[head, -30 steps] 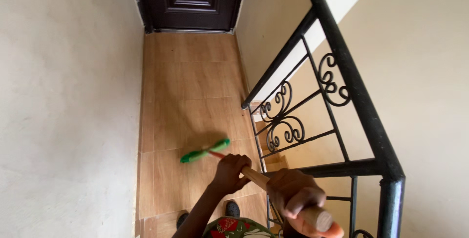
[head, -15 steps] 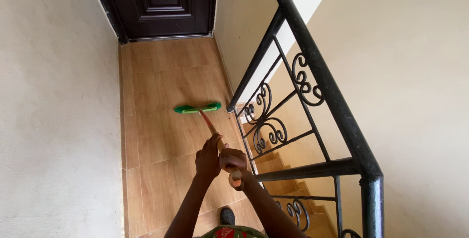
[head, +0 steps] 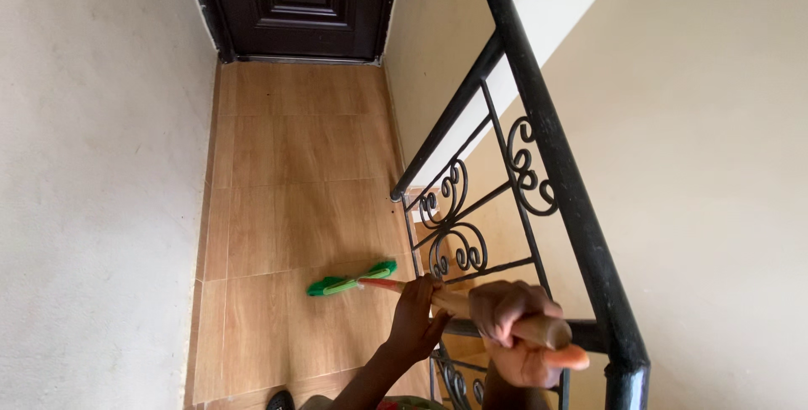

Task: The person sweeps the tiled floor of a landing using a broom, moving the bristles across the surface near a door and a staircase railing.

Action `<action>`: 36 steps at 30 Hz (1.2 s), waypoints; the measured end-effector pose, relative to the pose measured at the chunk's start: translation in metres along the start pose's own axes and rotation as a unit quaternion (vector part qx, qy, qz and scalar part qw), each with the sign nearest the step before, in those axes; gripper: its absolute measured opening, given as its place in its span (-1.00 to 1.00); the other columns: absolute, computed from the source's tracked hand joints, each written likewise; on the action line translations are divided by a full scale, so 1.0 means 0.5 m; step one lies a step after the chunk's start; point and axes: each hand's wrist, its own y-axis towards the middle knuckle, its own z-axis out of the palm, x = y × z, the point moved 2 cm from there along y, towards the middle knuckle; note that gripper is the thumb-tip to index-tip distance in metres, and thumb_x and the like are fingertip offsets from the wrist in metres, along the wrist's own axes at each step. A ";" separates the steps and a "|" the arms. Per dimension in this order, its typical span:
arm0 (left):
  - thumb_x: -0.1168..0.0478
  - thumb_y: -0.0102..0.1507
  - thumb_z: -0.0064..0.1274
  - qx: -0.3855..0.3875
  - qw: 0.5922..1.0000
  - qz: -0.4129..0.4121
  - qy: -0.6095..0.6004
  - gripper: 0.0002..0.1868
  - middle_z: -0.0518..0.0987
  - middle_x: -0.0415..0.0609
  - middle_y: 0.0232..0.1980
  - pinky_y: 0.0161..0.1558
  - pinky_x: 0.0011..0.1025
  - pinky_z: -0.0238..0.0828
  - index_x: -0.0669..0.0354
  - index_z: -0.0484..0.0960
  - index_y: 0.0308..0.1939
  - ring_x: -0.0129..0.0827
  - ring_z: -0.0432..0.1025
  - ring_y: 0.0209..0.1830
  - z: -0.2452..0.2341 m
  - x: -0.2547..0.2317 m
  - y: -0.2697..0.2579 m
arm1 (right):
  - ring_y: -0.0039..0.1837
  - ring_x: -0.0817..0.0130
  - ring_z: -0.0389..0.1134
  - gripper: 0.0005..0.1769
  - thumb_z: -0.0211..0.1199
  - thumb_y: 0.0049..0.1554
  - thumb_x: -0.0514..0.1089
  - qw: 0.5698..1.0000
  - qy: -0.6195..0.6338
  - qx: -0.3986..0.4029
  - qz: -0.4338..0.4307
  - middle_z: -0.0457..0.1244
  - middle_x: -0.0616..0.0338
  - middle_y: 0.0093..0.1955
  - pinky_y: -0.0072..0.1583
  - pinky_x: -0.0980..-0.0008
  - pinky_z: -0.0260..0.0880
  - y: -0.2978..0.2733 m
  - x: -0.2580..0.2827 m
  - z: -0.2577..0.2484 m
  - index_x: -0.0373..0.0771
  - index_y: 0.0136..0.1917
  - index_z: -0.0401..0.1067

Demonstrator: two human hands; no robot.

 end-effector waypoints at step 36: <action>-0.13 0.27 0.06 -0.254 0.950 0.089 0.159 -0.56 0.65 0.08 -0.03 0.05 -0.15 0.48 0.16 0.60 -0.07 0.02 0.55 0.00 -0.614 0.308 -0.138 | -0.51 0.32 0.05 -0.10 -0.61 0.22 0.64 0.973 -0.053 0.146 -0.170 0.03 0.22 -0.54 -0.30 0.27 0.20 0.076 -0.480 0.550 -0.09 -0.47 0.02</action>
